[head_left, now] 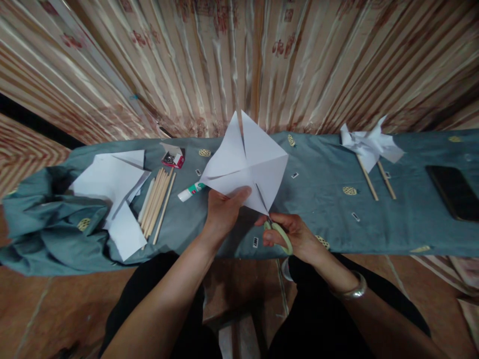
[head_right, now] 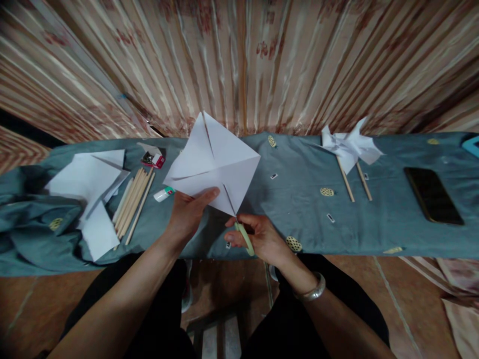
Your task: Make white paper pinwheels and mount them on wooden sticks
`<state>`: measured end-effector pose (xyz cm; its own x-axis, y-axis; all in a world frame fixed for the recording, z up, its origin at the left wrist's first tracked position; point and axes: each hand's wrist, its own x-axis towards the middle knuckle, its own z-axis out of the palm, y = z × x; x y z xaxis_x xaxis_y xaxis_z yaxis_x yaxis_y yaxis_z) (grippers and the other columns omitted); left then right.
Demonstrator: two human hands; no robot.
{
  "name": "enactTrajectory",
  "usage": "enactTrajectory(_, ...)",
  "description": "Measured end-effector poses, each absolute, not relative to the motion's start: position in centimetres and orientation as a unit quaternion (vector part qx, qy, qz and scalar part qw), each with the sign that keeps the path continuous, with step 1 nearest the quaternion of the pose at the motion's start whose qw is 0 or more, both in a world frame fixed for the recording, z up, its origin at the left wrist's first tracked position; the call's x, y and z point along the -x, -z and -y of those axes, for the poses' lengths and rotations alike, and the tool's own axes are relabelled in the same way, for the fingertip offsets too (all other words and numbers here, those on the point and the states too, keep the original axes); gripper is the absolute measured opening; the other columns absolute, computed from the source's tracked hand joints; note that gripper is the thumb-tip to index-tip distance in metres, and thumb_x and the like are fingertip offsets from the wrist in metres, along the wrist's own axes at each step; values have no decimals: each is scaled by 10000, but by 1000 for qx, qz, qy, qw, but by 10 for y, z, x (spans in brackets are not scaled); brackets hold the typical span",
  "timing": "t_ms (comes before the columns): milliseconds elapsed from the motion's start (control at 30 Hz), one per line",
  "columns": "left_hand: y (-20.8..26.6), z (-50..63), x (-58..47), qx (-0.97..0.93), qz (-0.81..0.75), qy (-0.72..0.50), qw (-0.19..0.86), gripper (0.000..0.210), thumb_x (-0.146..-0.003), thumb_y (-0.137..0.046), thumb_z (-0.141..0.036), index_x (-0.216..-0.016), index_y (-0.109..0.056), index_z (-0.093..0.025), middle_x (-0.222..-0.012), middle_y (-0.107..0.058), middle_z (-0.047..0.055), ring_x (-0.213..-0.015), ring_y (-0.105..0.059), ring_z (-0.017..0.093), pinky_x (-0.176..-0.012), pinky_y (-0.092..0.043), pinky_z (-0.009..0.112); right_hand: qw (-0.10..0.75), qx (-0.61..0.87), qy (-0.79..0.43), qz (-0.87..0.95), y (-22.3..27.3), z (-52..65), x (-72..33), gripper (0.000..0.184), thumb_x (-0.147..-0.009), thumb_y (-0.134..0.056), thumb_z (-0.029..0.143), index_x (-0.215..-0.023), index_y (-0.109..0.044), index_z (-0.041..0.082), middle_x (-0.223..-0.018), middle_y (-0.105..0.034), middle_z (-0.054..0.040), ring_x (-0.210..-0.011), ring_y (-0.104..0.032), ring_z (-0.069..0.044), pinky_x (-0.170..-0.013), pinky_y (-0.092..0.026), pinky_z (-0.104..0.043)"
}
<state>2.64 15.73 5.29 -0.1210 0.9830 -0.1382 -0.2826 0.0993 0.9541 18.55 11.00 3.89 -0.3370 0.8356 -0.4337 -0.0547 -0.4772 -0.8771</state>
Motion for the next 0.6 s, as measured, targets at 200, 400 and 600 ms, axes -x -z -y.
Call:
enactTrajectory(200, -56, -156, -27, -363, -503, -556, 554, 74, -658, -765, -210, -712, -729, -174, -728, -732, 18, -665, -633, 161, -683, -500, 284, 304, 494, -712, 396, -41, -111, -184, 500, -509, -883, 519, -813, -675, 180, -569, -603, 54, -514, -579, -87, -522, -490, -205)
enactTrajectory(400, -53, -157, -26, -365, -493, -563, 554, 83, -654, -769, -210, -721, -733, -176, -745, -735, 24, -682, -639, 171, -692, -502, 293, 307, 499, -709, 393, -41, -111, -184, 495, -506, -886, 506, -819, -685, 179, -559, -615, 56, -492, -579, -85, -509, -494, -207)
enactTrajectory(600, -54, -154, -28, -375, -497, -551, 556, 85, -638, -765, -219, -715, -735, -200, -769, -748, 32, -730, -657, 207, -711, -521, 321, 324, 502, -687, 413, -40, -111, -186, 492, -513, -897, 445, -875, -698, 177, -588, -651, 38, -539, -621, -113, -546, -523, -227)
